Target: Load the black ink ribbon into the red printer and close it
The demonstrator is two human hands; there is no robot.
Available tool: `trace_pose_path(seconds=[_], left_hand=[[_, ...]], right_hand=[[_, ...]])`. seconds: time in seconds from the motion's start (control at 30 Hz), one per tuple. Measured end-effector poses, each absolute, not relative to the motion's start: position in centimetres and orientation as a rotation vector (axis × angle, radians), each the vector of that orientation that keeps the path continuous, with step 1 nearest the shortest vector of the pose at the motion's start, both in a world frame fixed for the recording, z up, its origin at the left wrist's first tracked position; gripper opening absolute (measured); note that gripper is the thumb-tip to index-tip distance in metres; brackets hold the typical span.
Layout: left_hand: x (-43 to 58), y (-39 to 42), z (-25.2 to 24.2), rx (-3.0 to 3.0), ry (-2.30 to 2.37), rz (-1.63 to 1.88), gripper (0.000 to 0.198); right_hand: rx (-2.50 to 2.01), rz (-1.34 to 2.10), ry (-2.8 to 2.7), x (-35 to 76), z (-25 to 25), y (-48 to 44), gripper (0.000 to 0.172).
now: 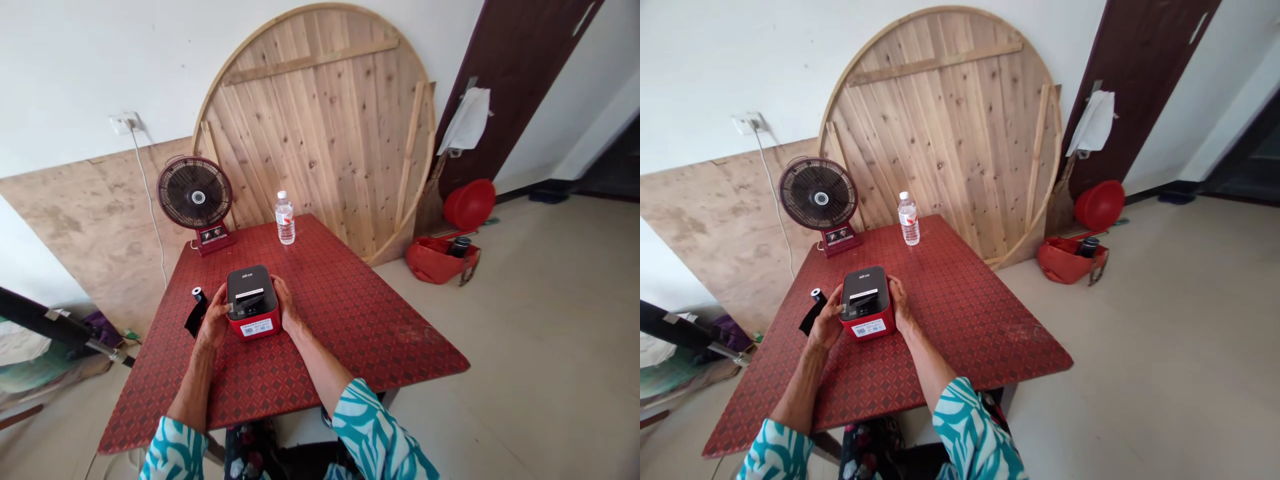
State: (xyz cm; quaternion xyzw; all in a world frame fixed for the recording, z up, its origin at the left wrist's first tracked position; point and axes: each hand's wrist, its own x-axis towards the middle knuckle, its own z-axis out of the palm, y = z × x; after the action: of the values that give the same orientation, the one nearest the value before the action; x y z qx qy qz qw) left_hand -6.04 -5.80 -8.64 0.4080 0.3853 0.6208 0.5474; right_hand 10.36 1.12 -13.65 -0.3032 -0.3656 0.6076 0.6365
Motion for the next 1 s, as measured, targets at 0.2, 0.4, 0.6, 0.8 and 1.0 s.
trace_pose_path(seconds=[0.2,0.4,0.6,0.8,1.0], left_hand=[[-6.2,-5.6,-8.8,0.919,0.941,1.461,0.069],[-6.3,-5.4,-9.2,0.907,0.922,1.425,0.064],[-6.7,-4.9,-9.8,0.857,0.958,1.452,0.062],[-6.5,-5.1,-9.8,0.907,0.964,1.434,0.063],[-7.1,-5.0,-9.6,0.954,1.035,1.458,0.062]], right_hand=[[-0.716,1.421,-0.787,10.1,-14.1,1.5,0.04],[-0.743,1.401,-0.798,10.2,-14.0,1.3,0.039],[-0.751,1.413,-0.794,10.1,-14.5,1.5,0.043],[-0.779,1.366,-0.837,10.2,-14.8,1.8,0.043],[-0.776,1.376,-0.835,10.3,-14.2,1.4,0.043]])
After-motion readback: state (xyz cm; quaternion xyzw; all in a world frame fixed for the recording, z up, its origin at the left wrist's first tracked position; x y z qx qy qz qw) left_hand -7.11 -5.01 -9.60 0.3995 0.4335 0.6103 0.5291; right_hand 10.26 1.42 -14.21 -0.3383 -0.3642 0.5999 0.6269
